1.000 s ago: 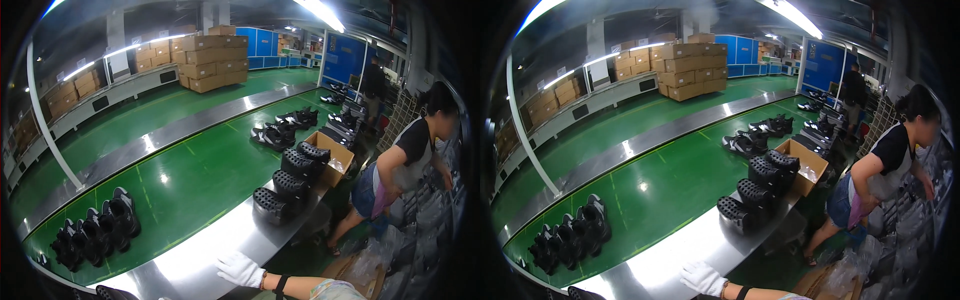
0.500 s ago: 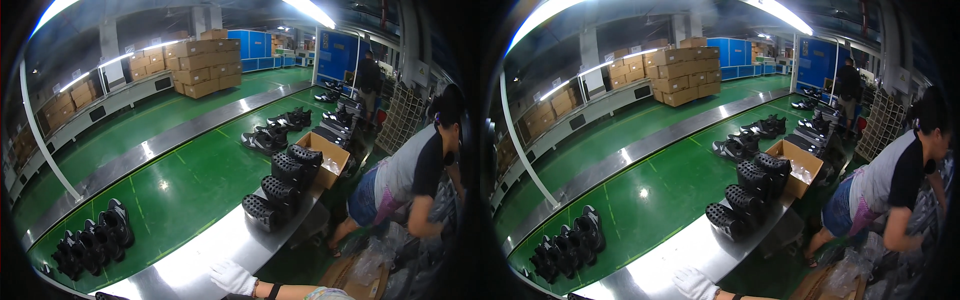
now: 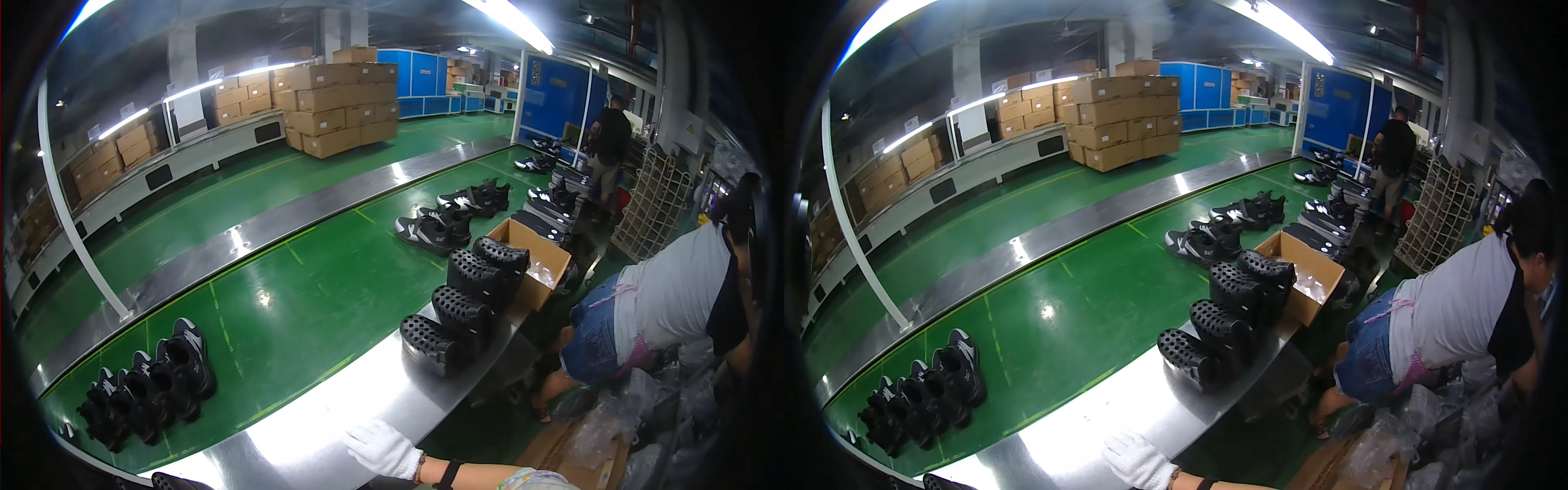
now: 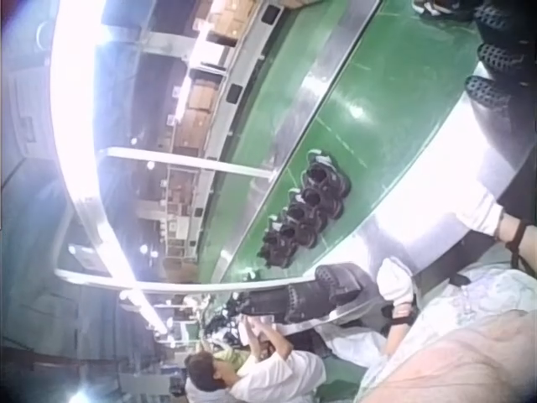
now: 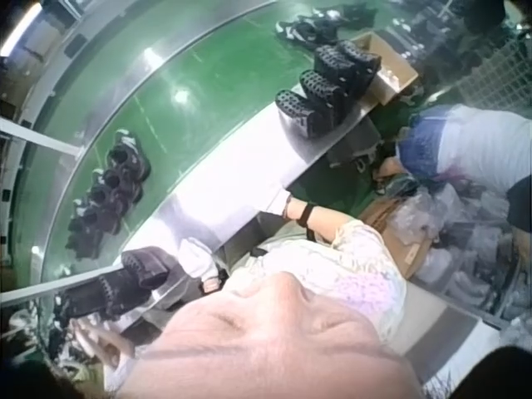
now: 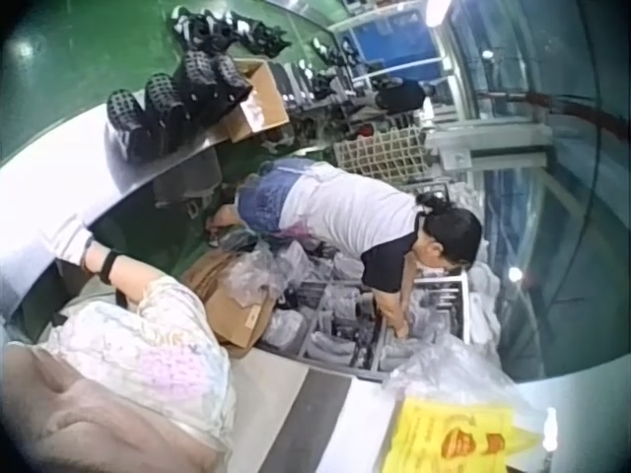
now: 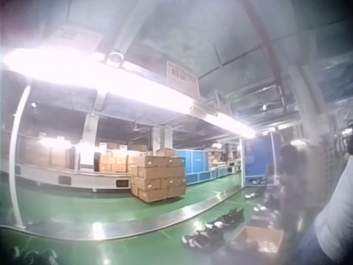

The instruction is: Inspecting shoes and inserting internal support molds before placing them on a conveyor.

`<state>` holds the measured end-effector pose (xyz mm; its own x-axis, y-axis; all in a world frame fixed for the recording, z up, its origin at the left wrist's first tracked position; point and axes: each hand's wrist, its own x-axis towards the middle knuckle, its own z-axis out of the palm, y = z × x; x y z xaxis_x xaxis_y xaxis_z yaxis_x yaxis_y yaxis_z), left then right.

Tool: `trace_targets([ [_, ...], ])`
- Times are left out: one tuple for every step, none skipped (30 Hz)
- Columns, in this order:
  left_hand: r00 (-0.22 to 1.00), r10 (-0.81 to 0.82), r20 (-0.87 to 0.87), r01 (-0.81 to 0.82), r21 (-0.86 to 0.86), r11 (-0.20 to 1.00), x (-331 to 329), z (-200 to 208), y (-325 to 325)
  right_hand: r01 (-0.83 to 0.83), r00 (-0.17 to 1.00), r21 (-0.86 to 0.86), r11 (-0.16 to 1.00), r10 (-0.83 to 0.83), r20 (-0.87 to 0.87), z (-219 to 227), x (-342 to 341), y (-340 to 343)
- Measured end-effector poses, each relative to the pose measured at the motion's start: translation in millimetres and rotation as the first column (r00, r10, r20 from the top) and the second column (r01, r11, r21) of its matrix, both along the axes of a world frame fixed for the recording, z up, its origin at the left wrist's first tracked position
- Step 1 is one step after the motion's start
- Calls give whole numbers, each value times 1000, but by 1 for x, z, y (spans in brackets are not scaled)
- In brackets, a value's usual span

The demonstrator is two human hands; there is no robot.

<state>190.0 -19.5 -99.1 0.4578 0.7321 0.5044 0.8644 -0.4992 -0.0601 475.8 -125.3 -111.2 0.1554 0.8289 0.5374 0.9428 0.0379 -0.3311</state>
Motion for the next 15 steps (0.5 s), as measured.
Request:
trace_targets([
  [1000, -15, 13, 14, 41, 999, 1, 1, 0, 6, 1000, 0, 1000, -6, 3, 0, 0, 0],
  [999, -29, 26, 27, 83, 996, 1, 1, 0, 0, 1000, 18, 1000, 0, 11, 1, 0, 0],
  [999, -32, 29, 29, 83, 996, 1, 0, 0, -7, 1000, 36, 999, 6, 18, 1, 0, 0],
  [999, -30, 26, 28, 94, 995, 0, -1, 0, -6, 1000, 36, 999, 5, 20, 1, 0, 0],
  [999, -28, 23, 26, 104, 994, 0, -3, 0, -6, 1000, 37, 999, 5, 17, 2, 0, 0],
  [999, -29, 25, 26, 105, 994, -1, -4, 0, -7, 1000, 39, 999, 6, 13, 2, 0, 0],
  [999, -29, 31, 25, 95, 995, -2, -6, 0, -8, 1000, 41, 999, 7, 10, 2, 0, 0],
  [999, -28, 37, 25, 86, 996, -3, -7, 0, -9, 1000, 43, 999, 9, 6, 2, 0, 0],
  [999, -28, 39, 25, 86, 996, -3, -9, 1, -10, 1000, 45, 999, 10, 2, 2, 0, 0],
  [999, -34, 39, 30, 96, 995, -3, -10, 1, -10, 1000, 45, 999, 10, 4, 2, 0, 0],
  [998, -40, 40, 35, 106, 994, -4, -11, 1, -9, 1000, 35, 999, 9, 5, 2, 0, 0],
  [998, -40, 41, 35, 106, 994, -4, -12, 1, -9, 1000, 25, 1000, 9, 6, 2, 0, 0],
  [999, -33, 39, 29, 97, 995, -4, -12, 2, -3, 1000, 13, 1000, 3, 4, 2, 0, -1],
  [999, -26, 37, 23, 87, 996, -4, -12, 2, -2, 1000, 5, 1000, 2, 5, 2, 0, -1],
  [999, -26, 38, 23, 86, 996, -4, -12, 1, -3, 1000, -2, 1000, 3, 5, 2, 0, -1],
])
